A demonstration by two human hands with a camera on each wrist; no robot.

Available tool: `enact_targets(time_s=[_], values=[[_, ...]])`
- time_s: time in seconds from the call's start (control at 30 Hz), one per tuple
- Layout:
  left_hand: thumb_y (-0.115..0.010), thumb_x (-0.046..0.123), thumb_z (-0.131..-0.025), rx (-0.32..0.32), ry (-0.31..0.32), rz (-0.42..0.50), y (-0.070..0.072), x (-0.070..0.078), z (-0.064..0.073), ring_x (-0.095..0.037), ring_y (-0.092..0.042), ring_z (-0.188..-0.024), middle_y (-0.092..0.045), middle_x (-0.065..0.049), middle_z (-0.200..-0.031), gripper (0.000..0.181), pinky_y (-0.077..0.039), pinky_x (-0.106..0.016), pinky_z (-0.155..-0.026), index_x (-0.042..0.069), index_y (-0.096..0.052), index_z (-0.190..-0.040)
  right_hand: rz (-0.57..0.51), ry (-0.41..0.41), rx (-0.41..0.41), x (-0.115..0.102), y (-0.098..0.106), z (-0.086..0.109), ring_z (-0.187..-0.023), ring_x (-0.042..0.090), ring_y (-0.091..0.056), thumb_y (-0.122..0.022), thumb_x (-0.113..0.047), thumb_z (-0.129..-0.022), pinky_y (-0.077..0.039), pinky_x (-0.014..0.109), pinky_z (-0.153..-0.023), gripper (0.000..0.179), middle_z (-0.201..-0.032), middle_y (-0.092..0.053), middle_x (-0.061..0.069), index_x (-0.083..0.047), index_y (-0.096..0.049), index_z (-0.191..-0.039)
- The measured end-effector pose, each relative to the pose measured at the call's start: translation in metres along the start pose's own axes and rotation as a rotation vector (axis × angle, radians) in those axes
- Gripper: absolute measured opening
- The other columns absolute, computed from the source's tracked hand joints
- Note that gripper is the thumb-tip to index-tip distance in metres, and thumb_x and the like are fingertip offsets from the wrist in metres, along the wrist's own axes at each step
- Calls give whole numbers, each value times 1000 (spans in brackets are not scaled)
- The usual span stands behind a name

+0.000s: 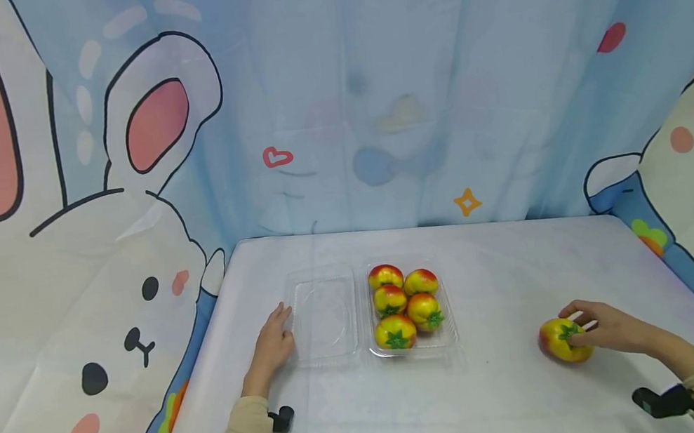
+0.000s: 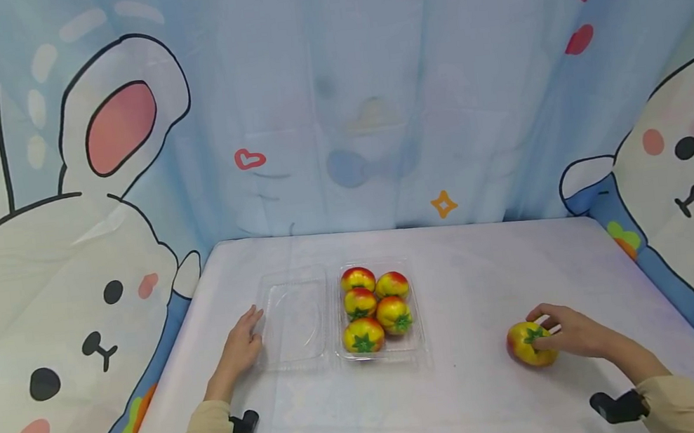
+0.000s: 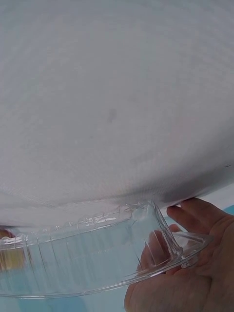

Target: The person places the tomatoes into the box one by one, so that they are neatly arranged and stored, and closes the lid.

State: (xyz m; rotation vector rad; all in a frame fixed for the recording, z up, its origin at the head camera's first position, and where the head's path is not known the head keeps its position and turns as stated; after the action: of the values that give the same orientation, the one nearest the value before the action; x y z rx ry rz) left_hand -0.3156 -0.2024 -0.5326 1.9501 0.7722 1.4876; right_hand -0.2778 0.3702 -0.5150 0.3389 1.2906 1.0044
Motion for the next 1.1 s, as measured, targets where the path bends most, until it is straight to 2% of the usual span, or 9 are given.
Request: enact_targets(time_s=[0.27, 0.43, 0.7, 0.93, 1.1], values=[[-44, -7, -81, 3, -9, 1, -1, 0, -2, -46, -40, -135, -42, -29, -147, 55, -35, -56, -110, -11, -52, -135, 47, 24, 50, -7, 0, -4, -93, 28, -59, -72, -16, -86, -58, 41, -75, 47, -107, -62, 19, 8, -54, -122], [-44, -7, -81, 11, -14, -2, 0, -1, -3, -46, -40, -135, -42, -30, -147, 55, -35, -56, -110, -11, -52, -134, 75, 50, 93, -20, 1, -11, -91, 26, -59, -71, -18, -86, -57, 36, -72, 50, -108, -62, 20, 7, -54, -126], [-44, -7, -81, 10, -11, -5, 0, -1, -2, -47, -41, -134, -42, -30, -146, 54, -36, -56, -109, -12, -52, -134, 27, 193, 214, -56, 2, -23, -90, 26, -59, -67, -16, -90, -55, 29, -68, 44, -117, -60, 25, 4, -57, -128], [-45, -7, -82, 17, -14, -14, 1, 1, -3, -48, -41, -134, -42, -31, -146, 53, -35, -56, -110, -12, -52, -134, -45, 210, 312, -98, 2, -41, -97, 29, -61, -67, -21, -93, -55, 28, -74, 48, -124, -58, 25, 0, -55, -134], [-46, -7, -82, 9, 0, -13, -1, -1, -1, -47, -40, -134, -42, -31, -146, 52, -35, -56, -110, -12, -52, -134, -104, 255, 343, -126, -10, -51, -97, 32, -63, -69, -18, -91, -55, 23, -75, 48, -124, -59, 25, 0, -55, -133]])
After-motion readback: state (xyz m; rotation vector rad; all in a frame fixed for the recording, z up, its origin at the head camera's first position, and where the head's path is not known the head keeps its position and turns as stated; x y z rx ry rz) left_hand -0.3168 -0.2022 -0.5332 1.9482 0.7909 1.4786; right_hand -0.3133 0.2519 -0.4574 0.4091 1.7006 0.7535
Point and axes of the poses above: each hand's wrist, its own z-axis away from the middle knuckle, its own y-axis out of the back of the hand, x = y × z, the point moved 8 cm from there along -z, towards the middle knuckle
